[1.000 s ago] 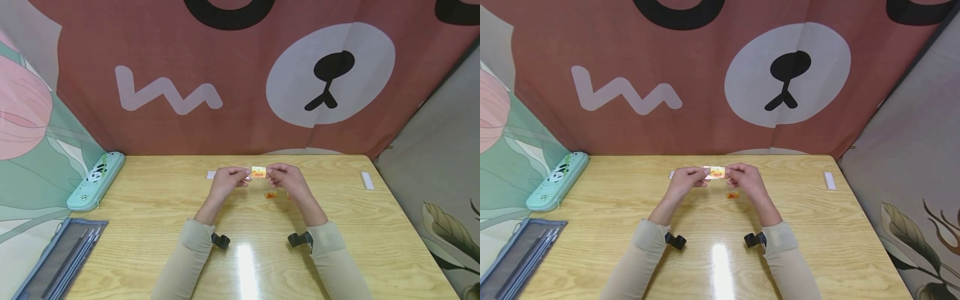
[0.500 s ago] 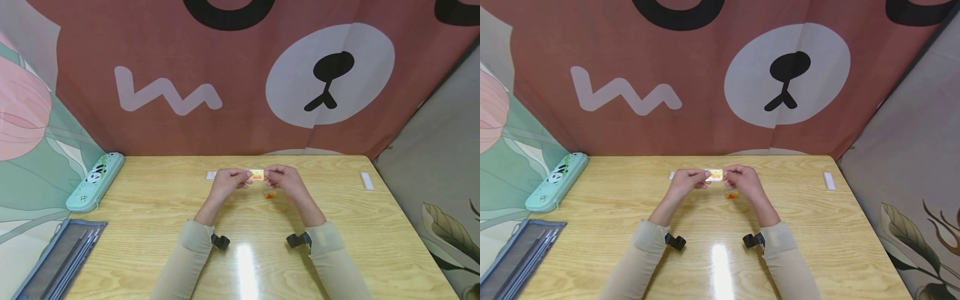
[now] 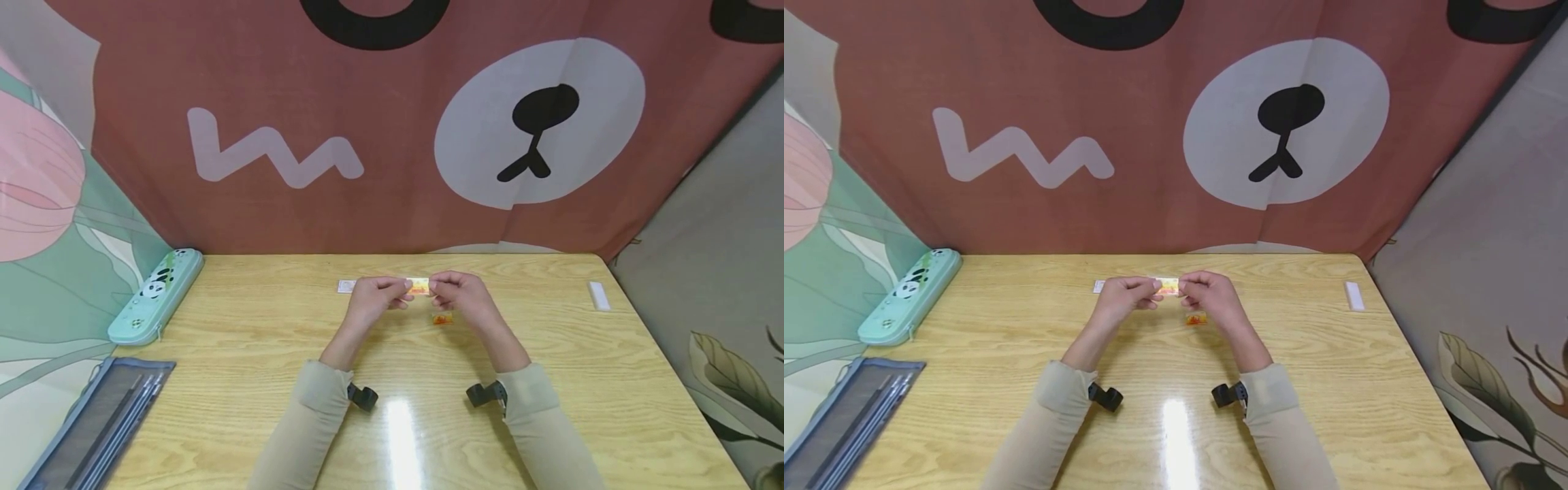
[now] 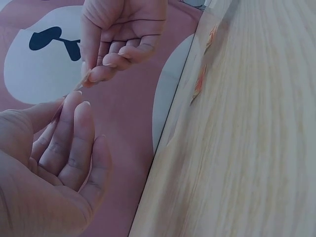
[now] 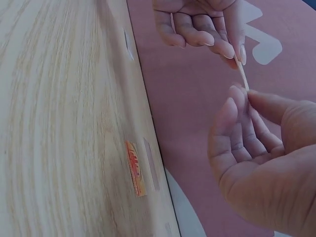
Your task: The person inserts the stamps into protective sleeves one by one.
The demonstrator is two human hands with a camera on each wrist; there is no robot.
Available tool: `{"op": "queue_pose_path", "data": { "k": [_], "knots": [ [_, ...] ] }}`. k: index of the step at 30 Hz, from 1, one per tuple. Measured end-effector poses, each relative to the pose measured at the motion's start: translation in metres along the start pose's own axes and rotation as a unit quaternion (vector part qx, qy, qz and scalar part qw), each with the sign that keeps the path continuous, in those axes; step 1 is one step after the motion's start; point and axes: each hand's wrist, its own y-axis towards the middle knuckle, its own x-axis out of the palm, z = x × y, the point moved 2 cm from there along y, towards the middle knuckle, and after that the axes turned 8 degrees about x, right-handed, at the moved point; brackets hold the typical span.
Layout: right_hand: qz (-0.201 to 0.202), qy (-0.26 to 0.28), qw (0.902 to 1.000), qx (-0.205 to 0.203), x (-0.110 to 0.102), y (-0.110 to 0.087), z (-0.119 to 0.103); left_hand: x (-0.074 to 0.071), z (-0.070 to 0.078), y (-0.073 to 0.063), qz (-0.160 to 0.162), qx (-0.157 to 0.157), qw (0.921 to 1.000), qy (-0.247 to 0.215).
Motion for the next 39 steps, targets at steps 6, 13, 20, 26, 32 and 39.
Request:
{"op": "queue_pose_path", "data": {
  "k": [6, 13, 20, 26, 32, 39],
  "knots": [
    [-0.020, -0.018, 0.9996, 0.000, 0.0017, 0.0006, 0.0029, 0.0001, 0.0025, -0.0003, -0.001, -0.001, 1.0000, 0.001],
    [-0.026, -0.013, 0.9996, -0.004, 0.0002, -0.0025, 0.0031, -0.0008, 0.0017, -0.0007, -0.003, 0.001, 1.0000, 0.005],
    [-0.031, -0.011, 0.9994, -0.008, -0.0004, -0.0028, 0.0033, -0.0009, 0.0010, 0.0002, -0.005, -0.003, 1.0000, -0.005],
    [-0.036, 0.004, 0.9992, -0.018, 0.0000, -0.0032, 0.0021, -0.0003, 0.0019, -0.0008, -0.008, -0.004, 0.9999, -0.010],
    [-0.032, 0.013, 0.9993, -0.018, 0.0003, -0.0034, 0.0010, 0.0012, 0.0031, -0.0026, -0.009, 0.002, 0.9999, -0.014],
    [-0.024, 0.012, 0.9995, -0.015, 0.0007, -0.0032, 0.0013, 0.0019, 0.0053, -0.0051, -0.015, 0.006, 0.9997, -0.016]
  ]
}}
